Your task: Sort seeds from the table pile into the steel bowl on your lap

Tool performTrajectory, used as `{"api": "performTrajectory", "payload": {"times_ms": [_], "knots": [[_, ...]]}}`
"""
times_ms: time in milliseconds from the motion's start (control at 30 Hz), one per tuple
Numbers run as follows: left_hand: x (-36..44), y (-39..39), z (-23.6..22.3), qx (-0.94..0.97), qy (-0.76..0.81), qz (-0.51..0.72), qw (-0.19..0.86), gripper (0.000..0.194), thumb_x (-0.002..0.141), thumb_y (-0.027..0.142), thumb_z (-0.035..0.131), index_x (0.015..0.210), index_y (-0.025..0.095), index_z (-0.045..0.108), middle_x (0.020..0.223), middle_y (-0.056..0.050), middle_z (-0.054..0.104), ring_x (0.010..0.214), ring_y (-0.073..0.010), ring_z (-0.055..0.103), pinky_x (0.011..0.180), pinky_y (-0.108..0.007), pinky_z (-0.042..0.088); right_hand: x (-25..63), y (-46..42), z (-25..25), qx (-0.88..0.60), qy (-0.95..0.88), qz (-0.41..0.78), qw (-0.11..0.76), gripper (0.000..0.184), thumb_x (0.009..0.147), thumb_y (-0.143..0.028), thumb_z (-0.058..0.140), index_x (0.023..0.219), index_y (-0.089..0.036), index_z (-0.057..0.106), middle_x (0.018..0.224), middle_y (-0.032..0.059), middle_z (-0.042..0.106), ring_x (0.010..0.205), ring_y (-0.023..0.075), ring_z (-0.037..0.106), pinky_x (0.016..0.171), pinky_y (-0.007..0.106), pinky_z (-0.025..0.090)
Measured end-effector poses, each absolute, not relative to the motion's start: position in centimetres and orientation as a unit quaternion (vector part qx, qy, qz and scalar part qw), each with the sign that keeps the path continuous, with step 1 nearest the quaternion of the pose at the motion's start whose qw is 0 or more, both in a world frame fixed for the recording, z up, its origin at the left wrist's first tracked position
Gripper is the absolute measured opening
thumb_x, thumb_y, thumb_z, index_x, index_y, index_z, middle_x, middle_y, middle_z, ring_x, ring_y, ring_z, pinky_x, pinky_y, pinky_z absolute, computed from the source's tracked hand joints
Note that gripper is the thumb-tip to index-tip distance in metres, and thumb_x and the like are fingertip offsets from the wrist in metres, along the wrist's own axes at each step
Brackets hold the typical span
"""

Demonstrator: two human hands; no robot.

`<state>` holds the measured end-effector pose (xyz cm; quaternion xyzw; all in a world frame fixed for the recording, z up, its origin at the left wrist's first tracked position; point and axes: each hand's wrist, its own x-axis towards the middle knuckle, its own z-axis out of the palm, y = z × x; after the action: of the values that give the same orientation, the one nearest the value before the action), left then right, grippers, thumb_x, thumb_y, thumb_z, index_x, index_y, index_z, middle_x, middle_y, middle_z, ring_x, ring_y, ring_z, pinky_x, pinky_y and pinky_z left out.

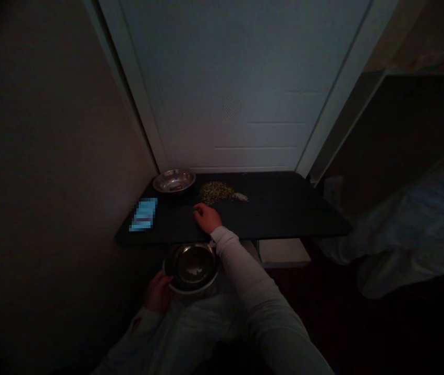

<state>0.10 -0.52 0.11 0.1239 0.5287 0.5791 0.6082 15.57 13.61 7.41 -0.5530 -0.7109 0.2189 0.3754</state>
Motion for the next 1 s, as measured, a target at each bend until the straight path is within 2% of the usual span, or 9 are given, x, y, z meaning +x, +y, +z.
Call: {"api": "performTrajectory", "payload": {"times_ms": [433,800,1000], "knots": [[-0.1,-0.2,-0.7,0.127,0.520,0.574,0.619,0.021,0.046,0.010,0.058,0.066,0.017,0.056,0.048,0.005,0.058,0.044,-0.0101,0.052,0.043,-0.021,0.035,14.2,13.5,7.5,-0.478,-0.778,0.230,0.336,0.025,0.075,-0.024,0.041,0.097,-0.022,0.053,0.090,0.0002,0.059,0.081,0.0119,0.053,0.076,0.025,0.039],[-0.2,-0.1,-0.8,0.098,0.532,0.580,0.609,0.028,0.045,0.009,0.060,0.072,0.017,0.057,0.057,0.002,0.062,0.051,-0.0133,0.057,0.050,-0.025,0.041,15.5,13.2,7.9,-0.445,-0.784,0.269,0.338,0.024,0.075,-0.021,0.041,0.092,-0.021,0.057,0.095,0.0004,0.059,0.090,0.0122,0.051,0.083,0.027,0.037],[-0.3,-0.1,-0.6,0.095,0.540,0.573,0.609,0.025,0.045,0.007,0.060,0.068,0.017,0.057,0.057,0.002,0.062,0.052,-0.0139,0.057,0.050,-0.025,0.041,15.7,13.3,7.7,-0.476,-0.752,0.287,0.355,0.023,0.074,-0.022,0.042,0.093,-0.020,0.055,0.090,0.0006,0.059,0.083,0.0119,0.053,0.077,0.026,0.040]]}}
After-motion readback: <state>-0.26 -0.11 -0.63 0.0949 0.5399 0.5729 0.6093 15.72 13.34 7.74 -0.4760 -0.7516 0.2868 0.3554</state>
